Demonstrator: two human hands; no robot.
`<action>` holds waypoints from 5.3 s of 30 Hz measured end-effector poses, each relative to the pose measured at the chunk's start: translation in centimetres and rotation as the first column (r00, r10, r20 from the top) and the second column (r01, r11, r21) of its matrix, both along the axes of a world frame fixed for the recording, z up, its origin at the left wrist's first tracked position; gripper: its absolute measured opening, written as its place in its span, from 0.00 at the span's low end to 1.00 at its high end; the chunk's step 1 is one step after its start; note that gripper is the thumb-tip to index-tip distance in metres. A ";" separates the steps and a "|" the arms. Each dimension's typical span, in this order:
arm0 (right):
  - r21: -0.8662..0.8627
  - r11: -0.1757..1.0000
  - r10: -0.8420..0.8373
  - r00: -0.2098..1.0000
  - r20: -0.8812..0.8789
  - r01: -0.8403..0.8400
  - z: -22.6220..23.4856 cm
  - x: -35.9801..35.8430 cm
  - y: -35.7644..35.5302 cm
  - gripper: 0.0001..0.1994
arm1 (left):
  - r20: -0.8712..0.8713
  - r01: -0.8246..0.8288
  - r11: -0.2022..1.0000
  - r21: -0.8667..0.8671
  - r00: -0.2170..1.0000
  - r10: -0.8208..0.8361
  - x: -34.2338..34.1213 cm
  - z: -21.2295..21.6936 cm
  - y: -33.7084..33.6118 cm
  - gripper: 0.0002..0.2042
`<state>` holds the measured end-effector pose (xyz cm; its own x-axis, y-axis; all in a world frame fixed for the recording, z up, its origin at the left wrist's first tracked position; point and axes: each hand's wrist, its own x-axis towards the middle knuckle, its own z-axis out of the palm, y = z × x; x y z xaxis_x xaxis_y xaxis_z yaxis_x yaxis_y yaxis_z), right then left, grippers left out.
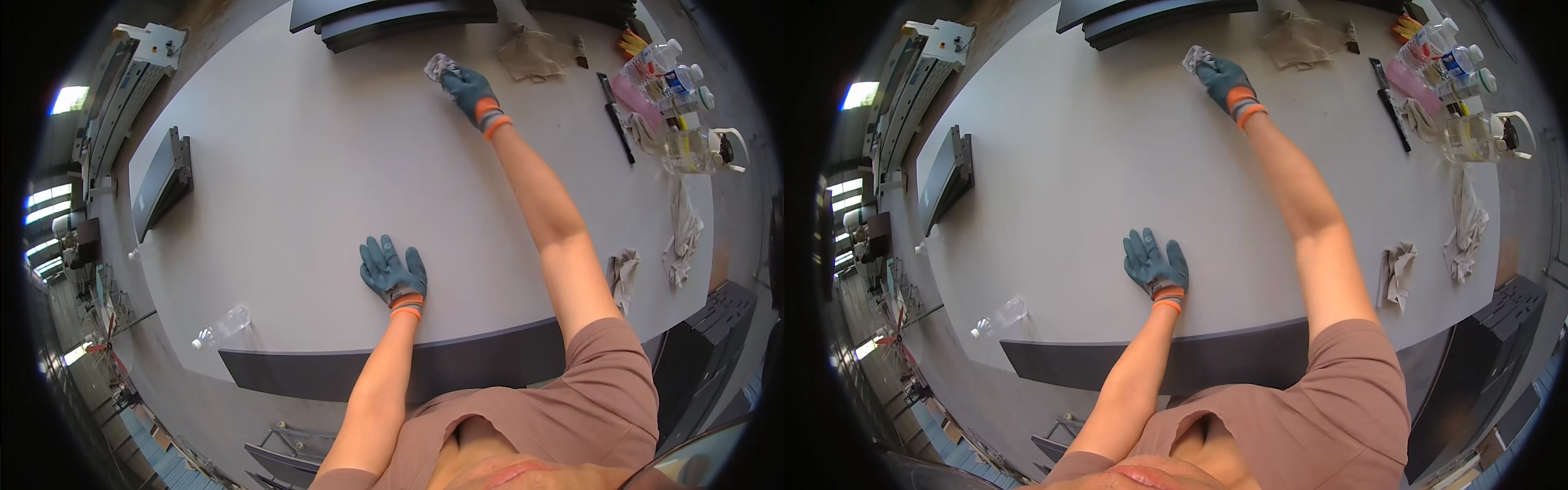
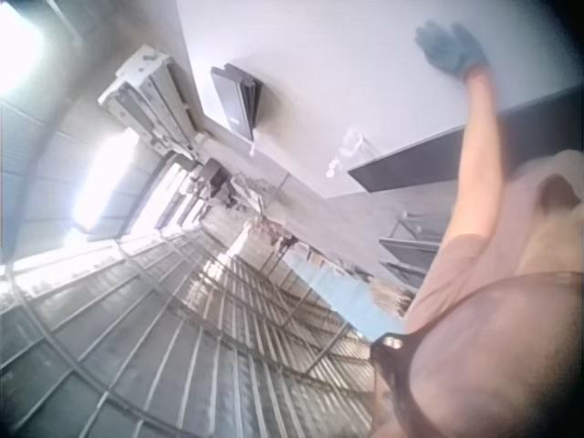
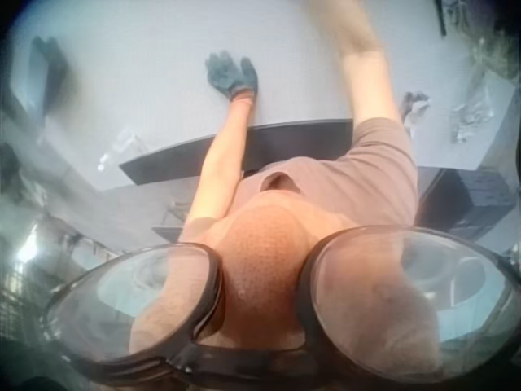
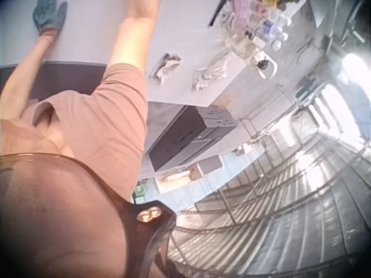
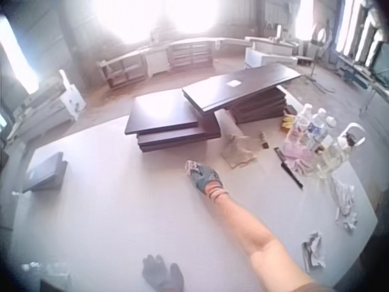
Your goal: The person wipes a dark rectangular panel on a white workbench with a cloth, repeatedly refilling the cloth from a water bottle. The person then uses a black marker to draw a line along the panel's edge before resuming wiping.
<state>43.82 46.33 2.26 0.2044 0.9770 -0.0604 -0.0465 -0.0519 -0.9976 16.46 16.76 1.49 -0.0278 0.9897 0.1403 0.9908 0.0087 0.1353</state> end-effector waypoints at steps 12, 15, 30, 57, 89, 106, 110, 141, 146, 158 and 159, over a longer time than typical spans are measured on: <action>0.160 0.931 0.308 0.470 -0.827 -0.328 7.4 -6.3 -22.3 0.24 | 0.045 -0.042 0.997 0.063 0.998 0.039 -0.4 -1.5 -0.4 0.29; 0.227 0.887 0.417 0.483 -0.770 -0.402 10.9 -9.2 -27.8 0.24 | 0.111 -0.049 0.996 0.073 0.993 0.041 -1.0 -1.7 -0.5 0.31; -0.515 0.632 0.376 0.810 -0.449 -0.579 11.0 -38.7 -53.6 0.24 | 0.871 0.207 0.847 -0.490 0.082 0.484 -33.8 13.6 -29.4 0.17; -0.275 0.721 0.583 0.771 -0.256 -0.636 13.4 -55.8 -55.3 0.14 | 0.946 -0.530 0.821 -0.210 0.103 0.309 -51.4 12.2 -35.6 0.19; -0.271 0.955 0.056 0.974 -0.221 -0.117 13.7 -70.1 -49.9 0.15 | 0.938 0.275 0.897 -0.345 0.105 0.329 -62.3 12.2 -16.3 0.24; -0.104 0.972 -0.223 0.963 -0.154 0.209 16.2 -67.2 -45.5 0.14 | 0.831 0.170 0.983 0.071 0.534 -0.153 -59.8 7.6 -1.5 0.45; -0.036 0.992 -0.125 0.956 -0.265 0.120 15.9 -65.6 -42.2 0.14 | 0.664 0.368 0.914 -0.171 0.728 -0.169 -60.6 16.3 -7.7 0.45; -0.116 0.860 0.259 0.621 -0.739 -0.496 8.6 -85.9 -50.5 0.20 | 0.604 -0.083 0.973 -0.216 0.771 0.200 -86.9 14.6 -29.2 0.42; 0.144 0.911 0.259 0.807 0.530 -0.387 7.9 -89.3 -52.3 0.15 | 0.609 -0.284 0.953 0.109 0.776 0.161 -96.8 12.3 -27.2 0.49; 0.126 0.744 -0.050 0.133 0.990 -0.656 0.6 -94.7 -59.9 0.23 | 0.751 -0.495 0.865 0.088 0.603 0.268 -104.2 6.3 -23.4 0.46; 0.105 0.707 -0.016 0.133 0.991 -0.699 0.8 -96.5 -59.4 0.23 | 0.745 -0.504 0.857 0.105 0.611 0.268 -104.3 6.1 -23.4 0.46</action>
